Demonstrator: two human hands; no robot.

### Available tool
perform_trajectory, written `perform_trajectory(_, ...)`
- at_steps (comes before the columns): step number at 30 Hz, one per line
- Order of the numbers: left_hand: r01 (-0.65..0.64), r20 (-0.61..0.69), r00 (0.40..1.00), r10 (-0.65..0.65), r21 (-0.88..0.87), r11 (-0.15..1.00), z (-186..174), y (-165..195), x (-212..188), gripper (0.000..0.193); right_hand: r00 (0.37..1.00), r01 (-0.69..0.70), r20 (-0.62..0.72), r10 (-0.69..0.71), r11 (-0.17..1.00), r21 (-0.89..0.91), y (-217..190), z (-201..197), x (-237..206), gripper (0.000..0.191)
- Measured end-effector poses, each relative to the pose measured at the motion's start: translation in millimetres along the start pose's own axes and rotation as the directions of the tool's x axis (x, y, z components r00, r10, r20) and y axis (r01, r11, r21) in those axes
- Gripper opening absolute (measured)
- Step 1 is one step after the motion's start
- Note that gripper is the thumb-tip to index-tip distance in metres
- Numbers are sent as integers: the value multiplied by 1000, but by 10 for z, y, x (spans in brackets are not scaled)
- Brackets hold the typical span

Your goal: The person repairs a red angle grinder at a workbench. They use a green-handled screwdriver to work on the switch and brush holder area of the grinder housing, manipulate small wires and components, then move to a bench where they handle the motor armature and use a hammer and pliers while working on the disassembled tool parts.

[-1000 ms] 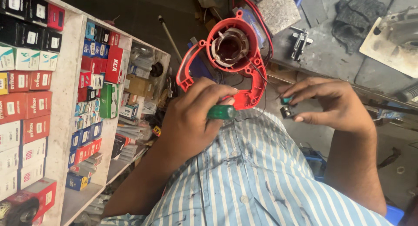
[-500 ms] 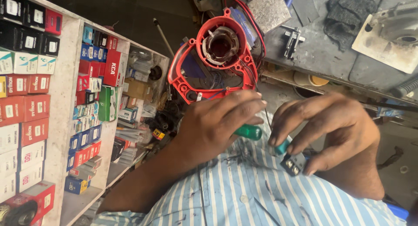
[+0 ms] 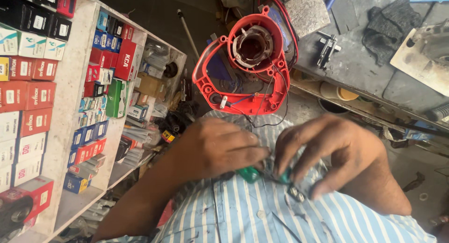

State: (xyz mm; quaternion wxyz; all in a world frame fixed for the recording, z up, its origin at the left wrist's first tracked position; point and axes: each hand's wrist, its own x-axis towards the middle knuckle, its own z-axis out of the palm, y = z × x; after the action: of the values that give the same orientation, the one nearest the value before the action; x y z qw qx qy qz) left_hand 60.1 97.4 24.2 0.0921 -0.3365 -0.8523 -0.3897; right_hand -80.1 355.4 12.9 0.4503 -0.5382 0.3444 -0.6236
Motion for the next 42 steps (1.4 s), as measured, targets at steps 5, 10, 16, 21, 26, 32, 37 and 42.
perform_trajectory(5, 232, -66, 971, -230, 24, 972, -77, -61, 7, 17, 968, -68, -248, -40, 908, -413, 156, 32, 114, 30)
perform_trajectory(10, 378, -188, 913, -361, 65, 923, -151, -132, 54, 17, 902, -256, -369, -224, 410, -875, 190, 61, 170, 30)
perform_trajectory(16, 482, -472, 724, -503, -174, 858, -87, -164, 139, 11, 892, -377, -428, -146, 280, -883, 136, 65, 250, 30)
perform_trajectory(21, 326, -535, 520, -666, -596, 734, -133, -259, 213, 12, 867, -448, -487, -110, 258, -856, 102, 76, 308, 31)
perform_trajectory(26, 319, -508, 452, -734, -676, 664, -214, -284, 217, 12, 885, -434, -462, -64, 251, -865, 68, 47, 337, 31)
perform_trajectory(32, 359, -498, 523, -692, -607, 709, -155, -366, 150, 12, 859, -465, -508, -65, 317, -827, 97, 55, 377, 28)
perform_trajectory(37, 391, -477, 529, -701, -596, 701, -135, -415, 58, 15, 856, -467, -512, -76, 312, -827, 118, 45, 402, 32)
perform_trajectory(42, 404, -470, 515, -717, -605, 686, -143, -443, 33, 16, 872, -451, -487, -48, 305, -839, 112, 10, 437, 34)
